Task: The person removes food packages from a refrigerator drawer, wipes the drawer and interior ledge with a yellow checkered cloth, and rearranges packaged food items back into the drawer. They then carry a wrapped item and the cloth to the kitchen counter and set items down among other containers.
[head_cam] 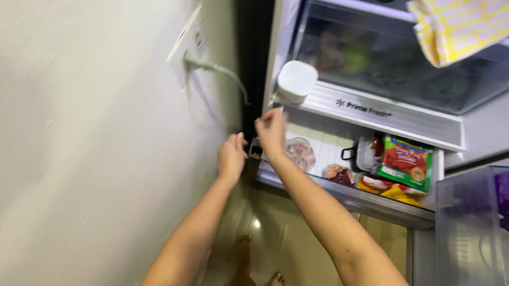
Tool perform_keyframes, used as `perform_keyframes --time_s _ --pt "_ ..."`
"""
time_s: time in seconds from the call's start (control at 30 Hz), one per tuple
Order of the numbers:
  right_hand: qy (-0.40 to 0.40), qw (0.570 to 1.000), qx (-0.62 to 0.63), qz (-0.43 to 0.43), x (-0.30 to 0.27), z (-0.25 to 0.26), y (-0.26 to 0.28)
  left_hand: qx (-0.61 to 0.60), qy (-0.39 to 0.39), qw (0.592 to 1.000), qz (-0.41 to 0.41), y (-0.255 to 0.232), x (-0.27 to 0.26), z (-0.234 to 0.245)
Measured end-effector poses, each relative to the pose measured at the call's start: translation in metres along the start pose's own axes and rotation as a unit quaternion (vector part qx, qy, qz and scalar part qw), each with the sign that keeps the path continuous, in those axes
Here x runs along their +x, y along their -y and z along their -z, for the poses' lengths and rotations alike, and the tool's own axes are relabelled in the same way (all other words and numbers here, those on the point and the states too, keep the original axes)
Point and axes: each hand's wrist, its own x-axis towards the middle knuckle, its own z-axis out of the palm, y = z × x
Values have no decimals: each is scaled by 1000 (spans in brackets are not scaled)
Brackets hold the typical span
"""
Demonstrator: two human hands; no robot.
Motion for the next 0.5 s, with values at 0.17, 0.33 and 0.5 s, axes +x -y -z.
perform_keyframes --time_s 0.17,0.33,0.5 --pt "-97 969 -210 86 60 78 19 -53 27 990 -126 -51 11 -46" --pt "62 971 -229 37 111 107 1 -76 10 965 -252 -50 48 -106" --pt "73 987 -76 118 114 119 -28 -142 21 968 -204 -37 71 -145"
